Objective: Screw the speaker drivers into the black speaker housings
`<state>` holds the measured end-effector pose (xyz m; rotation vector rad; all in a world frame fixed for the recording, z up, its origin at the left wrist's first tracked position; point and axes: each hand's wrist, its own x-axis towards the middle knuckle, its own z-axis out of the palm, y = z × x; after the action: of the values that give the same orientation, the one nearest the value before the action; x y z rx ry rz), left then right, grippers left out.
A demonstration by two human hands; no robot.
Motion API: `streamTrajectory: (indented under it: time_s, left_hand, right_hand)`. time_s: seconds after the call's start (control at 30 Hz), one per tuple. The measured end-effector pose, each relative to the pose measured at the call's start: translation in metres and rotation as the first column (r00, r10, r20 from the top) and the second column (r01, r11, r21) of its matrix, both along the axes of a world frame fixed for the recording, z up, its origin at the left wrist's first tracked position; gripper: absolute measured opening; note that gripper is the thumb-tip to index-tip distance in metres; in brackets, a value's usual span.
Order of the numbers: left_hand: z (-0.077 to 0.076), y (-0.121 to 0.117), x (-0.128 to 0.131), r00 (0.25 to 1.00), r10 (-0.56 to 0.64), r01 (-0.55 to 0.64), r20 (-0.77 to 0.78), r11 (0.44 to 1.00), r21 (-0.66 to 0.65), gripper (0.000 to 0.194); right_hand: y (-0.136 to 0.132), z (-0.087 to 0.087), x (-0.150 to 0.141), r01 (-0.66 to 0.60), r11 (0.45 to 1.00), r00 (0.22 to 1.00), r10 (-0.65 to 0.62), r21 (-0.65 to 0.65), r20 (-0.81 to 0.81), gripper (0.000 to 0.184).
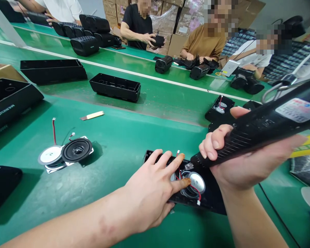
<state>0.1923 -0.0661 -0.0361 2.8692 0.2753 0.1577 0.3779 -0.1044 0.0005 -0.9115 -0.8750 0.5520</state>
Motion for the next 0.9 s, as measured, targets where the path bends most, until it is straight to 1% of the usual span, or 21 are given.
streamTrajectory:
  time_s: [0.13, 0.47, 0.67, 0.9]
  left_hand:
    - [0.0, 0.0, -0.001, 1.0, 0.001, -0.001, 0.004, 1.0, -0.005, 0.059]
    - [0.001, 0.001, 0.001, 1.0, -0.006, 0.006, -0.007, 1.0, -0.021, 0.061]
    - [0.0, 0.001, 0.001, 1.0, -0.002, 0.002, 0.009, 1.0, -0.02, 0.062]
    - [0.003, 0.002, 0.002, 1.0, 0.014, -0.015, -0.004, 0.999, -0.03, 0.06]
  right_hand:
    - [0.003, -0.002, 0.0, -0.013, 1.0, 1.0, 0.013, 0.008, 0.003, 0.065]
    - [-0.001, -0.008, -0.003, -0.148, 0.989, 0.987, 0.147, 0.016, 0.064, 0.067]
    - [-0.003, -0.013, -0.001, -0.24, 0.971, 0.971, 0.239, 0.018, 0.021, 0.067]
    - [-0.006, -0.014, -0.003, -0.319, 0.948, 0.948, 0.318, -0.02, -0.018, 0.068]
